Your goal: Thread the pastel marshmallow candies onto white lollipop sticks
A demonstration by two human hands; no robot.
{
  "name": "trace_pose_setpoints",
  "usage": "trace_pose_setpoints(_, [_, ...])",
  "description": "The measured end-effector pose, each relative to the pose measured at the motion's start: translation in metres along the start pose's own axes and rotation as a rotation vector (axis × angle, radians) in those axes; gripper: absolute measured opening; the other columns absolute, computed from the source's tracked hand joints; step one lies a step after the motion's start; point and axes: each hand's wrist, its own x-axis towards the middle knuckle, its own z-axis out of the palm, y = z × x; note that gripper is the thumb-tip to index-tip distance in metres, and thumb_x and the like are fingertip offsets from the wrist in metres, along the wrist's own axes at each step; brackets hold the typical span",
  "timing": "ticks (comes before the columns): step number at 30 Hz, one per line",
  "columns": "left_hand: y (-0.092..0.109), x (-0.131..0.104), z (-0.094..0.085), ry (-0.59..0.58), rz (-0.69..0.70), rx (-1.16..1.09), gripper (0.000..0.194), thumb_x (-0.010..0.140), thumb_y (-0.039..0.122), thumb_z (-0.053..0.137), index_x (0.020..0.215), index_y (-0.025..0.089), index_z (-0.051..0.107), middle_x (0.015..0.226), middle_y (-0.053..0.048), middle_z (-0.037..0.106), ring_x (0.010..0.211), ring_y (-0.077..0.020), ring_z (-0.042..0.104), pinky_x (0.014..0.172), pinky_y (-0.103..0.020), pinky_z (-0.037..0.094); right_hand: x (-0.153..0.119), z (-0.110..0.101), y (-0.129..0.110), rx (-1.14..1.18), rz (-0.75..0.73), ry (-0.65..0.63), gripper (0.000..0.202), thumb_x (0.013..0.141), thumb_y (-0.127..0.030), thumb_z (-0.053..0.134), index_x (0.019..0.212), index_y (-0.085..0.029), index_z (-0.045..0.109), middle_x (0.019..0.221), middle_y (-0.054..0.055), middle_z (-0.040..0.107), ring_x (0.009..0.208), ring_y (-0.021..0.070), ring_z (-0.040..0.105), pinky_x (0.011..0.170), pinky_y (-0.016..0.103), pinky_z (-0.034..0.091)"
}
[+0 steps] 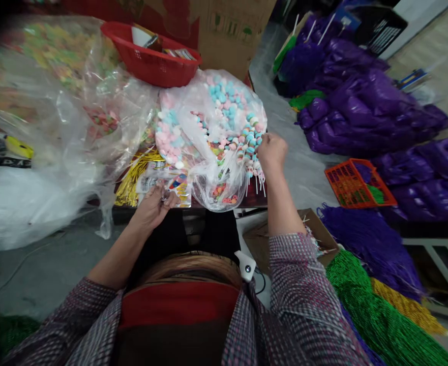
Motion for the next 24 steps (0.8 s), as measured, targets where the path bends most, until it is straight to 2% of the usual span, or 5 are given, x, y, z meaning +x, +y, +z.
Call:
trace_pose_setpoints(2, [0.001, 0.002, -0.001, -0.024, -0.014, -0.034, 0.057, 0.057, 0.054, 0.099, 0.064, 0.019, 0.055, 0.049, 0.008, 0.049, 0.046, -0.0071, 0.048, 0.051, -0.021, 0.047, -0.029, -0.012, -0.01, 0.074, 0.053, 0.011, 0.03, 0.097, -0.042, 0.059, 0.084, -0.019, 0.071, 0.06, 0.001, 0.063, 0.048, 0.0127, 0.057, 0.052, 0.031, 0.051])
trace_pose_setpoints(6, [0.003, 0.006, -0.003, -0.063, -0.012, -0.049, 0.054, 0.058, 0.056, 0.097, 0.064, 0.02, 0.057, 0.047, 0.007, 0.049, 0.046, -0.0094, 0.05, 0.055, -0.024, 0.05, -0.091, -0.03, -0.023, 0.501, 0.065, -0.127, 0.027, 0.083, -0.048, 0.078, 0.082, -0.021, 0.073, 0.058, -0.005, 0.059, 0.047, 0.0074, 0.051, 0.05, 0.024, 0.046])
trace_pose_setpoints(11, [0.001, 0.009, -0.002, -0.058, 0.011, -0.054, 0.053, 0.061, 0.056, 0.095, 0.061, 0.019, 0.056, 0.048, 0.007, 0.05, 0.045, -0.0089, 0.048, 0.055, -0.025, 0.049, -0.145, -0.043, -0.03, 0.65, 0.082, -0.275, 0.033, 0.074, -0.055, 0.088, 0.083, -0.024, 0.079, 0.052, -0.006, 0.061, 0.045, 0.0076, 0.051, 0.048, 0.024, 0.043])
trace_pose_setpoints(15, [-0.001, 0.007, -0.001, -0.053, -0.007, -0.057, 0.049, 0.072, 0.053, 0.089, 0.063, 0.019, 0.055, 0.048, 0.008, 0.048, 0.044, -0.0089, 0.046, 0.052, -0.024, 0.044, -0.165, -0.049, -0.031, 0.691, 0.05, -0.319, 0.026, 0.075, -0.05, 0.09, 0.085, -0.027, 0.083, 0.052, -0.005, 0.064, 0.046, 0.0078, 0.054, 0.049, 0.024, 0.044])
trace_pose_setpoints(24, [-0.007, 0.006, -0.004, -0.115, 0.002, 0.057, 0.056, 0.061, 0.06, 0.095, 0.063, 0.021, 0.053, 0.046, 0.009, 0.045, 0.043, -0.0072, 0.045, 0.052, -0.021, 0.043, -0.179, -0.056, -0.027, 0.619, -0.038, -0.387, 0.015, 0.086, -0.044, 0.083, 0.095, -0.032, 0.086, 0.058, -0.005, 0.068, 0.051, 0.0075, 0.058, 0.055, 0.023, 0.048])
